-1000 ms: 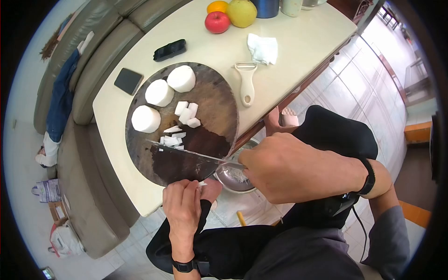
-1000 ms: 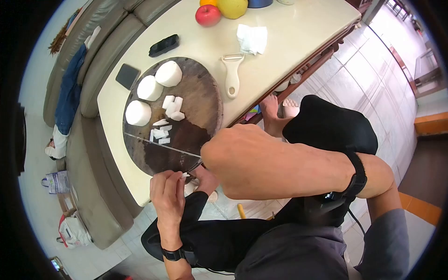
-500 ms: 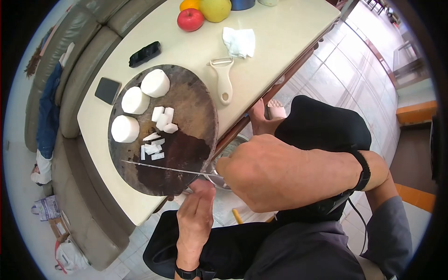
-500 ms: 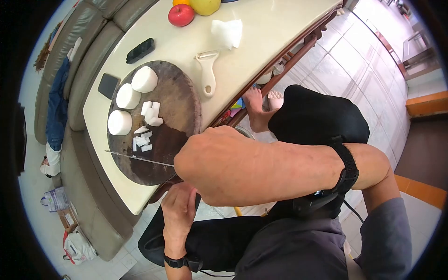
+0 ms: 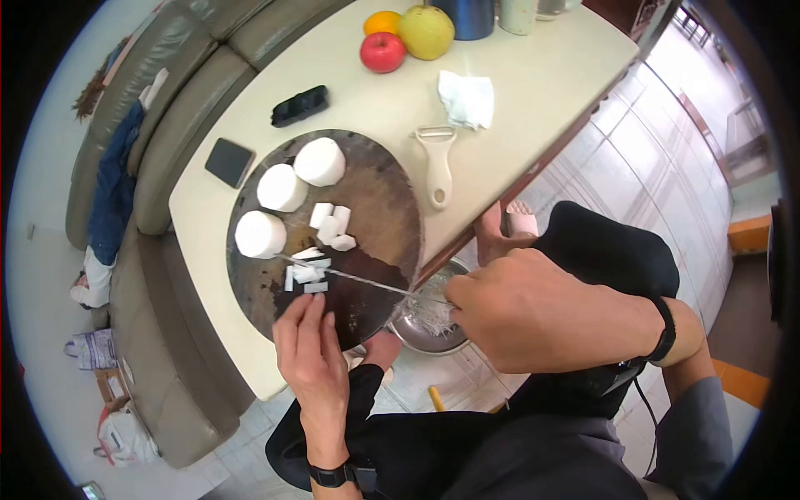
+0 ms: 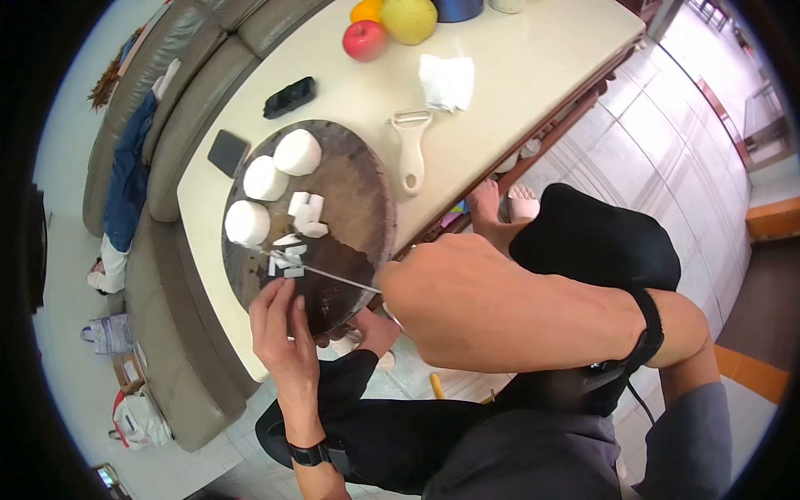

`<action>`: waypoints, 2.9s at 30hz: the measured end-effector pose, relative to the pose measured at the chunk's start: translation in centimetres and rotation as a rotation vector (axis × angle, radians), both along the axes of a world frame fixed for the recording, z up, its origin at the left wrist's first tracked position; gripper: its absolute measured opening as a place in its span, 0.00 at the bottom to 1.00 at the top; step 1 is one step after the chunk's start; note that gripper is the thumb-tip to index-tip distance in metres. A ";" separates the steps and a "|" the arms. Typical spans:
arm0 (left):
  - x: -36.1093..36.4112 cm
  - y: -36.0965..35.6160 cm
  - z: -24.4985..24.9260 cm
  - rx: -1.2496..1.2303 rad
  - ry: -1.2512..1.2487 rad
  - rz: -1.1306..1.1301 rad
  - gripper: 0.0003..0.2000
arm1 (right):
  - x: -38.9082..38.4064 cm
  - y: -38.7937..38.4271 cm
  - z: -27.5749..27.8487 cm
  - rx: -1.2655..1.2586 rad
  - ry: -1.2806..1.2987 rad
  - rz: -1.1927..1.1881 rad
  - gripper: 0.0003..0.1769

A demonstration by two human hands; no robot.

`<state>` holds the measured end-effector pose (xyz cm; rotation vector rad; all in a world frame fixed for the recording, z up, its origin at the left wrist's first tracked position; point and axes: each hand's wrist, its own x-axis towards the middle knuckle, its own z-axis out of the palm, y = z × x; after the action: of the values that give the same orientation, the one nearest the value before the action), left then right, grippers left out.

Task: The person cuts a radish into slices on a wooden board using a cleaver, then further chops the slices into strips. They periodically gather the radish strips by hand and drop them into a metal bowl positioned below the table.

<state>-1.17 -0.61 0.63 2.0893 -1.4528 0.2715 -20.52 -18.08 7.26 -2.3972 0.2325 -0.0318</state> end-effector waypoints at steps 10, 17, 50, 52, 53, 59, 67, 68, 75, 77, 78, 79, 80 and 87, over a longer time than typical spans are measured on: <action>2.0 -0.9 -0.8 0.144 0.042 0.080 0.10 | -0.9 -0.6 -1.0 -0.011 -0.066 -0.067 0.08; 1.4 -0.3 0.2 0.197 0.145 0.026 0.06 | -0.7 -0.1 -0.6 -0.019 0.011 -0.009 0.07; -2.6 4.8 -2.3 0.229 0.002 -0.147 0.18 | 3.5 3.3 -0.5 -0.250 0.056 0.296 0.08; -2.7 4.8 -2.2 0.220 0.003 -0.153 0.17 | 4.0 4.5 -0.9 -0.333 0.023 0.267 0.08; -2.7 4.8 -2.1 0.224 0.010 -0.153 0.18 | 4.1 4.8 -1.0 -0.415 -0.015 0.239 0.09; -2.7 5.4 -2.4 0.250 0.021 -0.152 0.20 | 3.8 4.3 -1.2 -0.269 0.021 0.208 0.09; -2.6 5.1 -2.2 0.224 0.003 -0.172 0.20 | 3.4 4.5 -0.5 -0.271 0.038 0.199 0.07; -2.6 5.2 -2.2 0.222 0.017 -0.165 0.20 | 3.5 4.5 -0.6 -0.293 0.040 0.211 0.07; -2.7 5.4 -2.2 0.234 0.045 -0.171 0.18 | 4.7 5.0 -0.6 -0.292 0.064 0.210 0.07; -2.7 5.2 -2.1 0.222 0.053 -0.177 0.18 | 4.8 5.4 -1.0 -0.389 -0.004 0.202 0.10; -2.7 5.2 -2.1 0.211 0.062 -0.175 0.18 | 4.7 5.2 -1.1 -0.390 -0.005 0.201 0.10; -2.7 5.3 -2.1 0.211 0.061 -0.172 0.18 | 4.6 4.9 -1.1 -0.326 0.015 0.223 0.10; -2.7 5.5 -2.3 0.230 0.058 -0.162 0.18 | 4.5 4.6 -1.1 -0.262 0.032 0.249 0.10; -2.7 5.4 -2.1 0.236 0.057 -0.170 0.18 | 3.8 4.3 -0.2 -0.196 0.076 0.214 0.08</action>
<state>-3.82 4.81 -1.47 2.1171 -1.6852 -0.0275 -16.75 -13.77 7.11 -2.6091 0.0067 0.1423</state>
